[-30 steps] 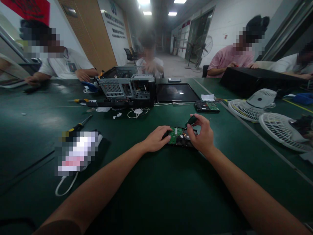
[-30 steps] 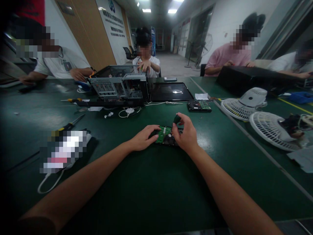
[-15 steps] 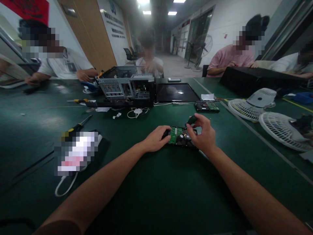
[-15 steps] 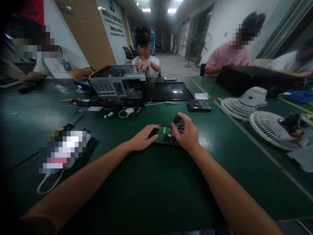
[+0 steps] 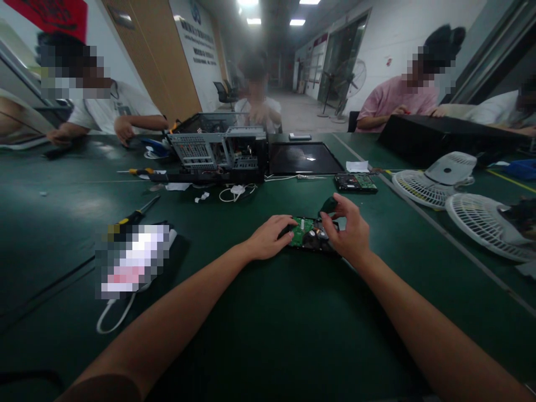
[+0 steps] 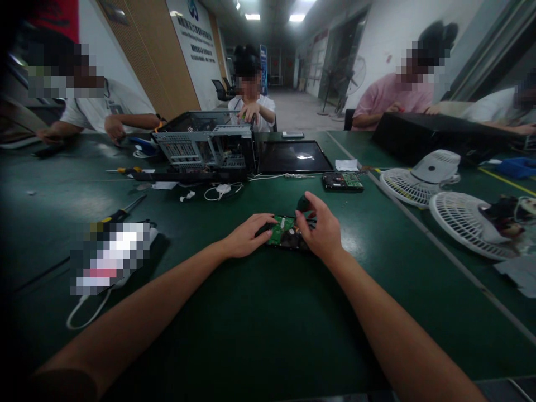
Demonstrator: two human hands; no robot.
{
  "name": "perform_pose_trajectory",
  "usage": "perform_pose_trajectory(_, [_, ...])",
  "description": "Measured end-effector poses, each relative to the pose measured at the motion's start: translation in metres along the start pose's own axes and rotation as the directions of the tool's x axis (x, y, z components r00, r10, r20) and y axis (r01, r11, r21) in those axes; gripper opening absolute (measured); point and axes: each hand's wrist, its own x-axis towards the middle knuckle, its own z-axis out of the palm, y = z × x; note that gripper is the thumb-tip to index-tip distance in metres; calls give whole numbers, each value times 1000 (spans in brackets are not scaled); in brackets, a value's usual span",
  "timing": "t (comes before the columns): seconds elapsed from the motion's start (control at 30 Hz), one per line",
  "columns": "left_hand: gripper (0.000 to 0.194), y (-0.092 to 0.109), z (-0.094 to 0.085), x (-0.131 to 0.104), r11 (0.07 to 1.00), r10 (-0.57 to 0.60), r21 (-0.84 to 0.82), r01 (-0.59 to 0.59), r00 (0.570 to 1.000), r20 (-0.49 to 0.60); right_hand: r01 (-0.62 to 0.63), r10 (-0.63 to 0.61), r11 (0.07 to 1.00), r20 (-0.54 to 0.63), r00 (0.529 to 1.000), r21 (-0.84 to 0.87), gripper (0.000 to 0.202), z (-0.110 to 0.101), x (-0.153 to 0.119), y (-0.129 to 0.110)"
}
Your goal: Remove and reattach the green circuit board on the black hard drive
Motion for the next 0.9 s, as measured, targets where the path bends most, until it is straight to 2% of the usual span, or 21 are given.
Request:
perform_pose_trajectory(0.37, [33, -4, 3, 0, 1000, 30, 6, -29, 999, -11, 93, -87, 993, -92, 992, 69, 65, 5, 2, 2])
perform_pose_trajectory(0.5, [32, -3, 2, 0, 1000, 25, 2, -25, 1000, -6, 74, -63, 988, -80, 995, 138, 61, 7, 1, 3])
perform_pose_trajectory(0.6, [32, -2, 1, 0, 1000, 26, 3, -26, 1000, -5, 55, -47, 993, -75, 996, 102, 55, 4, 2, 2])
perform_pose_trajectory(0.77, [32, -2, 1, -1, 1000, 29, 9, -29, 1000, -6, 128, -128, 992, -107, 986, -4, 54, 0, 5, 0])
perform_pose_trajectory(0.9, [33, -3, 1, -1, 1000, 17, 5, -17, 1000, 8, 119, -116, 992, -82, 990, 31, 55, 0, 4, 0])
